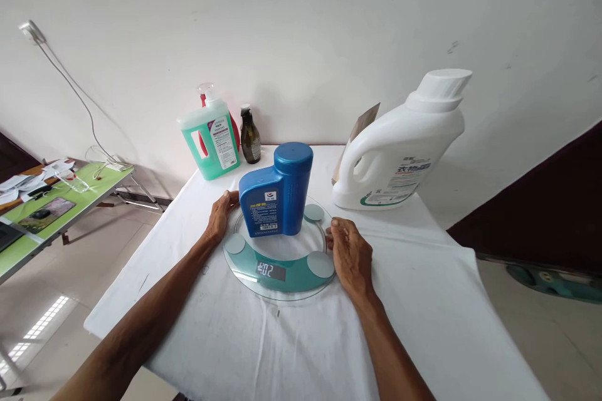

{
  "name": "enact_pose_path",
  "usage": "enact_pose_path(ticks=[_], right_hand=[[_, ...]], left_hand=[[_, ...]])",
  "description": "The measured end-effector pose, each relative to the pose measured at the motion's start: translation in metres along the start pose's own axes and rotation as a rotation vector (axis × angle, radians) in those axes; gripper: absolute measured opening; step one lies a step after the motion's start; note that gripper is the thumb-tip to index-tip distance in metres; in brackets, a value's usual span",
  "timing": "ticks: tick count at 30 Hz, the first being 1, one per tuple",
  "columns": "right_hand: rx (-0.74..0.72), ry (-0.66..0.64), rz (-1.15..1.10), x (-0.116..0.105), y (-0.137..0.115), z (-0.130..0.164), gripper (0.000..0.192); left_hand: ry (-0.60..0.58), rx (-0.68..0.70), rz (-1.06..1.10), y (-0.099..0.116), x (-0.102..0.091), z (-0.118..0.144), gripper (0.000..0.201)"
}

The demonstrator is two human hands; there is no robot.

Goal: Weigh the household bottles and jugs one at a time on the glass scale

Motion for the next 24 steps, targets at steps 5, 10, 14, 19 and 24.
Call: enact_pose_path(ticks=[5,10,14,19,24], right_hand=[[0.005,0.002,-0.02,-0.002,-0.004,0.002,0.063],[0.01,-0.008,-0.027,-0.003,-0.008,0.003,0.061],[0.006,-0.011,-0.021,-0.003,-0.009,0.002,0.061],[0.005,-0.007,-0.011,-0.004,-0.011,0.003,0.062],[0.027,-0.013,-0.012,-0.002,-0.01,0.003,0.064]], left_hand=[[0.019,0.009,0.004,0.0,-0.001,-0.001,0.077],[0.016,0.016,0.005,-0.001,-0.001,-0.001,0.074],[0.014,0.015,0.005,-0.001,-0.002,-0.001,0.071],[0.011,0.021,-0.012,0.0,-0.002,0.0,0.071],[0.017,0.019,-0.028,0.001,-0.002,0.001,0.071]])
Point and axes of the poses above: each hand's wrist, its own z-axis away from the middle knuckle, its own x-axis out of the palm, y = z × x, the point moved 5 cm from there along -z, towards the middle knuckle, and after that the axes turned 14 degrees about y, right-handed, at the moved point
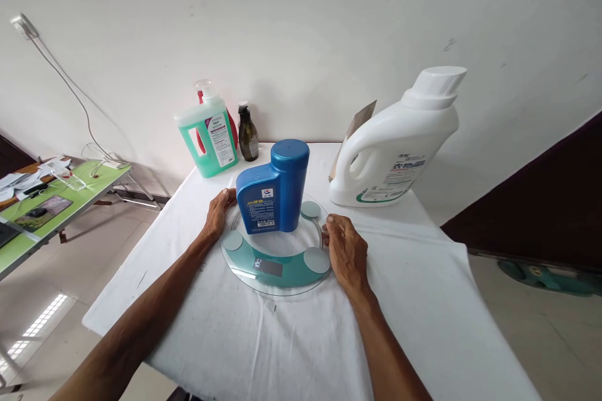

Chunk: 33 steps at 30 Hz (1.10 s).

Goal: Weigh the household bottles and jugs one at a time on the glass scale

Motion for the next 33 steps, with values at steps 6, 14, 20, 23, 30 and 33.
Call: enact_pose_path(ticks=[6,14,20,23,30,33], right_hand=[[0.005,0.01,-0.017,0.001,0.001,-0.001,0.059],[-0.022,0.014,-0.007,0.001,0.003,-0.002,0.063],[-0.027,0.021,-0.004,0.001,0.005,-0.002,0.064],[-0.027,0.017,-0.008,0.0,0.005,-0.002,0.064],[0.002,0.014,-0.028,0.001,0.005,-0.001,0.064],[0.002,0.008,-0.025,0.001,0.004,0.0,0.063]], left_hand=[[0.002,0.012,-0.012,0.002,0.001,-0.001,0.069],[-0.001,0.022,-0.034,0.003,0.001,0.0,0.069],[0.007,0.075,-0.106,0.017,0.001,0.003,0.074],[0.036,0.225,-0.158,0.044,0.0,0.01,0.076],[0.005,0.357,-0.072,0.089,0.008,0.032,0.073],[0.023,0.324,-0.047,0.089,0.009,0.035,0.073]])
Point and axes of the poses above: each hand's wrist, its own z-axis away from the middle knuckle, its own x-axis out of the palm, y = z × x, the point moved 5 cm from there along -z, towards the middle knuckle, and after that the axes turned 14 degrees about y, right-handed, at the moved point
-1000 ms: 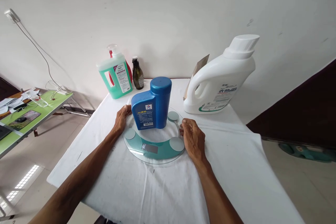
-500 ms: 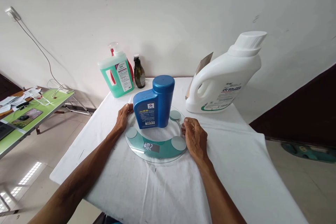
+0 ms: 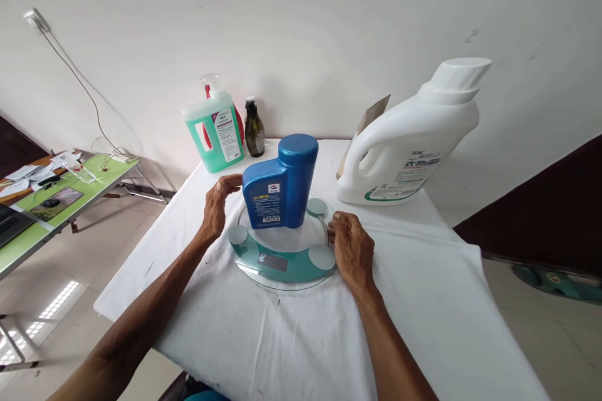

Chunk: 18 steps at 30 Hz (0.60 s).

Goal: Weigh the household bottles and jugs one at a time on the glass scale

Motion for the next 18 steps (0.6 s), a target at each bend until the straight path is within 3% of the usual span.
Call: enact_pose_path(ticks=[8,18], right_hand=[[-0.01,-0.007,0.006,0.0,-0.002,0.001,0.059],[-0.017,-0.003,0.002,0.001,0.0,0.001,0.053]], left_hand=[[0.104,0.026,0.039,0.0,-0.013,0.001,0.069],[-0.036,0.078,-0.011,0.017,0.007,0.019,0.07]])
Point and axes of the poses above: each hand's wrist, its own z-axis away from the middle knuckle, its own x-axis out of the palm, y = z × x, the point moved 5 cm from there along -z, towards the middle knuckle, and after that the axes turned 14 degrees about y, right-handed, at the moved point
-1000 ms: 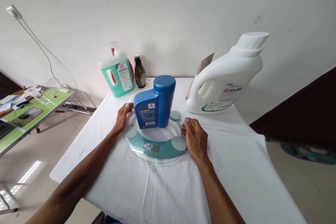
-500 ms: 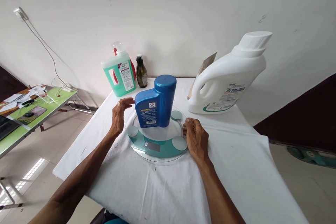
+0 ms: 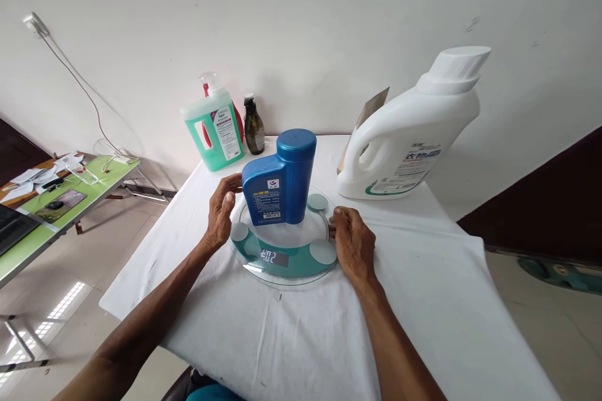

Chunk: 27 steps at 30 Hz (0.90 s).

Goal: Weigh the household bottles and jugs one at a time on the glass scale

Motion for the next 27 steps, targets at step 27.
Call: enact_pose_path(ticks=[27], right_hand=[[-0.016,-0.009,-0.027,-0.003,-0.003,0.001,0.06]], left_hand=[[-0.024,-0.082,0.02,0.002,0.018,0.002,0.074]])
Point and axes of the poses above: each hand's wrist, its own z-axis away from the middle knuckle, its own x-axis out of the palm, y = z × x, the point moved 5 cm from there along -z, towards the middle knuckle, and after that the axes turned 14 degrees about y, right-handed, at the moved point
